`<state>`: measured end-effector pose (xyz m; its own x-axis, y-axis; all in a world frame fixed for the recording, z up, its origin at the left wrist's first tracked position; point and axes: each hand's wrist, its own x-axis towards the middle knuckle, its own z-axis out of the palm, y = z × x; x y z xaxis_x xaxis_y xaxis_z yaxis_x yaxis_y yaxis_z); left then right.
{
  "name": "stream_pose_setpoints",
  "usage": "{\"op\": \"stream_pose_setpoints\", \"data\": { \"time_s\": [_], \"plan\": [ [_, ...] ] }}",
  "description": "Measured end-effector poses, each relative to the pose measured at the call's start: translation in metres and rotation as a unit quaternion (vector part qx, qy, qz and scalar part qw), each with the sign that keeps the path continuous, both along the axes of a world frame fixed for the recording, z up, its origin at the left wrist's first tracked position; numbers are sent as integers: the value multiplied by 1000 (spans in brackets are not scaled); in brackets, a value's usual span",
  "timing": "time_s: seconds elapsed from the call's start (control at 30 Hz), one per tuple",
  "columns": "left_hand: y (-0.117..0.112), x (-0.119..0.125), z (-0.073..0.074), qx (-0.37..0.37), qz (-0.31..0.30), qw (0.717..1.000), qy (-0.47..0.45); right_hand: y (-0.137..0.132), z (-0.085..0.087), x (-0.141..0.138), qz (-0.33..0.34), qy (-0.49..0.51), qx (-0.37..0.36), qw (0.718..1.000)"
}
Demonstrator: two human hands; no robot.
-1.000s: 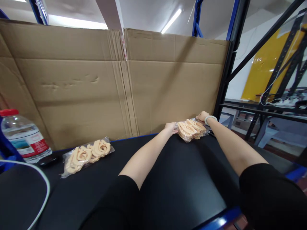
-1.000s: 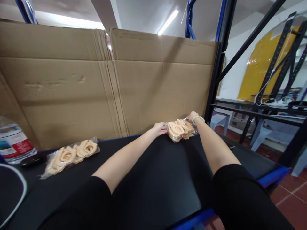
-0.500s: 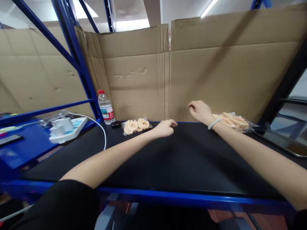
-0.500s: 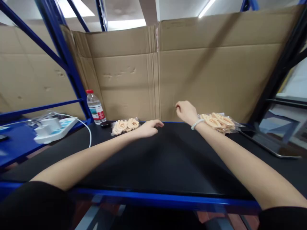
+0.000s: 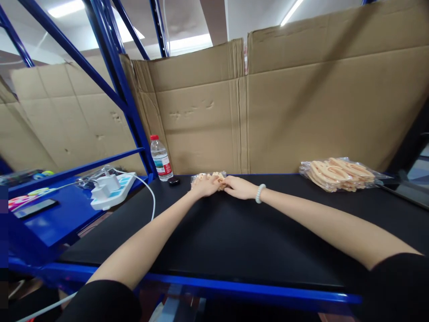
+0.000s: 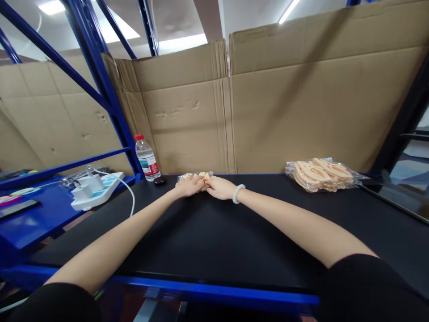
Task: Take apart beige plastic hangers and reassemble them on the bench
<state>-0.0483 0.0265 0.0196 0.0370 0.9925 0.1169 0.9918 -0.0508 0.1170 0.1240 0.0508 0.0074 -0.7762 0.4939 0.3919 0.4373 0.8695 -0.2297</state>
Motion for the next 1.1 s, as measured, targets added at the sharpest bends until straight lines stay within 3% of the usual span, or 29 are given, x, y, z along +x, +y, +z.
{"op": "stream_pose_setpoints", "data": {
  "time_s": [0.1,0.27,0.33,0.47,0.63,0.87,1.1],
  "plan": [
    [-10,15,0,-25,-58,998,-4,-15,-1,43,3,71,-27,997],
    [-40,47,4,-5,-194,980,-47,-19,-11,99,-146,166,-48,974],
    [-51,56,7,7,-237,969,-65,-14,-17,110,-171,194,-73,963],
    [-68,64,11,-16,-280,958,-67,-13,-23,113,-160,228,-142,950],
    [-78,68,12,-6,-293,956,-25,-39,-22,110,-125,228,-227,938],
    [-77,67,4,71,-286,955,-23,-64,-18,116,-152,104,-109,977],
    [-75,73,-3,99,-289,952,17,-68,-20,110,-212,71,-99,970]
  ]
}}
